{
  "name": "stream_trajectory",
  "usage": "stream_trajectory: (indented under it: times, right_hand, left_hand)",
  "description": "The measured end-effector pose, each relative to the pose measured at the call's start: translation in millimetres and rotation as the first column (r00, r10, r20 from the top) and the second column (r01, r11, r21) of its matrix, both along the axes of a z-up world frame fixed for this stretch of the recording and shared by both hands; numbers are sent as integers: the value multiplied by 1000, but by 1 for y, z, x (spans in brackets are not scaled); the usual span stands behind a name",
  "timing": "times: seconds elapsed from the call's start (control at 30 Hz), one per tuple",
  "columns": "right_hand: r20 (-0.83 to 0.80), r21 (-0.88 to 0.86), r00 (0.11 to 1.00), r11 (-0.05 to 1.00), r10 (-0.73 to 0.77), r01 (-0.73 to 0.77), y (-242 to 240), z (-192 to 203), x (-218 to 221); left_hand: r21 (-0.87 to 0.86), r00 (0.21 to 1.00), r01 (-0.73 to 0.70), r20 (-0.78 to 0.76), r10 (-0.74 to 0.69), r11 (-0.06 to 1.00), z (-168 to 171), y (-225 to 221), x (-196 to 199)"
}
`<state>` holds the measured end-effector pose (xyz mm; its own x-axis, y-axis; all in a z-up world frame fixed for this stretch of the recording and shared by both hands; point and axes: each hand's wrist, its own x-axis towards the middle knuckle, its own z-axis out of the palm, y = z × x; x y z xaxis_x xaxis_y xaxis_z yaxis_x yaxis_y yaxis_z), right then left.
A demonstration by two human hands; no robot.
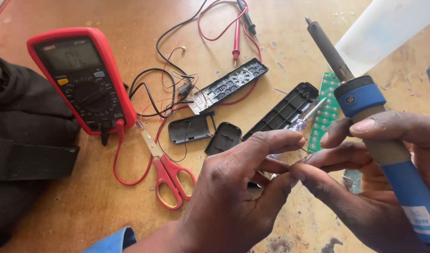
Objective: Repairing a remote control by stripping wires and soldering them to the internal circuit board.
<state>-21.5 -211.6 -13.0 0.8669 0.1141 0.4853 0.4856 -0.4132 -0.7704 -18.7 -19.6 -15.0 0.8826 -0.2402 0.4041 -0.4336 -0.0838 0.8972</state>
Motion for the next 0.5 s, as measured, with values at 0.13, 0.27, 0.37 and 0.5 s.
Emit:
stream_trajectory:
  times: [0.13, 0.27, 0.37, 0.5]
  right_hand:
    - [-25, -5, 1000, 1000, 5, -6, 0, 1, 0]
    - [-9, -9, 1000, 1000, 8, -8, 1, -3, 0]
    - [-28, -35, 1000, 999, -1, 0, 1, -1, 0]
    - [-59, -18, 998, 1000, -3, 2, 2, 1, -1]
  left_hand:
    - [-2, 999, -32, -9, 32, 999, 2, 0, -1]
    - [-9, 999, -51, -6, 51, 999, 2, 0, -2]
    - [-22, 999, -47, -12, 47, 999, 2, 0, -3]
    - [-3, 998, -63, 8, 63, 998, -1, 1, -3]
